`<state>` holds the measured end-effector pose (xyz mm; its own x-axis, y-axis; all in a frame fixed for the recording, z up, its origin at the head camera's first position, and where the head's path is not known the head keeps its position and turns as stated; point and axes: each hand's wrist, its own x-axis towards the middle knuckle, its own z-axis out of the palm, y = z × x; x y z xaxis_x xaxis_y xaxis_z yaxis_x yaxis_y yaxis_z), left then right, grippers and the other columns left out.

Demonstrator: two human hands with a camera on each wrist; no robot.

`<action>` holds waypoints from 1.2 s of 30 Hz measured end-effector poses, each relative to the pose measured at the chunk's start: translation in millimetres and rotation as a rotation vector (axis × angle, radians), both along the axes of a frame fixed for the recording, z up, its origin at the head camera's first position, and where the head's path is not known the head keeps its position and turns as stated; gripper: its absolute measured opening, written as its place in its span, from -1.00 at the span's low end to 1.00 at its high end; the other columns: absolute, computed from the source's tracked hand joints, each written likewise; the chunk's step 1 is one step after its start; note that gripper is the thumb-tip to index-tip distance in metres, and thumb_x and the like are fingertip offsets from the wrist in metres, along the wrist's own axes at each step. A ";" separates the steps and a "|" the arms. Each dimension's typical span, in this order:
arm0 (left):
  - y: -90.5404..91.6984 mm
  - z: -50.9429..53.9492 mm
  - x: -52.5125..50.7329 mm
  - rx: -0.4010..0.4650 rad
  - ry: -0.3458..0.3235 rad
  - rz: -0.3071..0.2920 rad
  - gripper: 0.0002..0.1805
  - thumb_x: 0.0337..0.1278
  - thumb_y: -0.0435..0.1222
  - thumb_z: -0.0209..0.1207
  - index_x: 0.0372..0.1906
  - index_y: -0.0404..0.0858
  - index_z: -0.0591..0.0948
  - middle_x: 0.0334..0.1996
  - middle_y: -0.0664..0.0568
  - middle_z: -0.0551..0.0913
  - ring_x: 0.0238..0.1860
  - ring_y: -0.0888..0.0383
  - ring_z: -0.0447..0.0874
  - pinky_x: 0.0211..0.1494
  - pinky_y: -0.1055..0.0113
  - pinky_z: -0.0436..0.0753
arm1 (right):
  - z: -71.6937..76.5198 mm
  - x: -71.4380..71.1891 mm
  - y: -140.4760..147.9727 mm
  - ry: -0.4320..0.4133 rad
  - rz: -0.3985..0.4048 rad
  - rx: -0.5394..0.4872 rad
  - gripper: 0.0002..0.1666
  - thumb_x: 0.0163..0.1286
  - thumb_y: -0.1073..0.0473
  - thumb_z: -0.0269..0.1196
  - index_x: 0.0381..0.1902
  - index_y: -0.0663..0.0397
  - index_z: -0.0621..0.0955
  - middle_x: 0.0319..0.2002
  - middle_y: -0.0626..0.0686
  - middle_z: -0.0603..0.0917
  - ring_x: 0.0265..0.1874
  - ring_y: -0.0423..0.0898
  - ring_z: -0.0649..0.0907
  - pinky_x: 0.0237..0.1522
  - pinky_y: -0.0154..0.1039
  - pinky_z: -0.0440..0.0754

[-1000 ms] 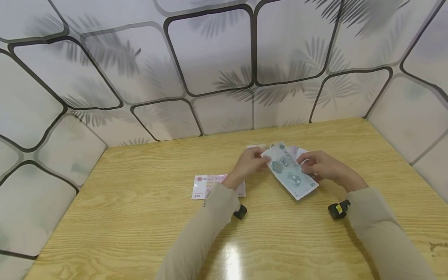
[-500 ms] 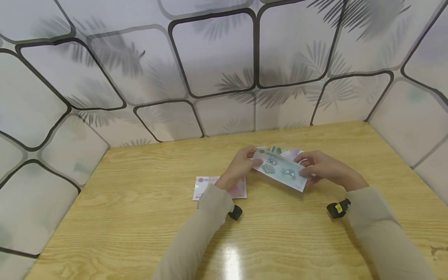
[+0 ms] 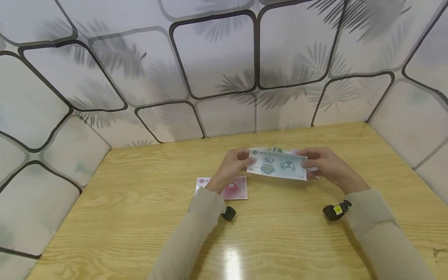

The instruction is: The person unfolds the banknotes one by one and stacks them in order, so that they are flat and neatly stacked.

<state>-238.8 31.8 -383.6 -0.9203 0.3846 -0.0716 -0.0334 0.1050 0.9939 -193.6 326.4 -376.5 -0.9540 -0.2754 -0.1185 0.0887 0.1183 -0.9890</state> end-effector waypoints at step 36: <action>-43.3 5.0 3.0 0.070 -0.047 0.185 -0.77 0.38 -0.48 0.15 0.06 -0.46 0.61 -0.30 0.01 0.58 -0.39 0.20 0.59 -0.31 0.35 0.72 | 8.1 -0.8 -33.9 0.036 0.156 -0.134 -0.62 0.46 0.52 0.14 -0.01 -0.05 0.66 -0.15 0.06 0.68 -0.26 -0.03 0.73 -0.32 -0.12 0.80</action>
<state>-235.7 -11.6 -378.6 -0.9721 0.2144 -0.0952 -0.0923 0.0236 0.9954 -194.4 292.5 -368.4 -0.9014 -0.4314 -0.0373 0.0438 -0.0052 -0.9990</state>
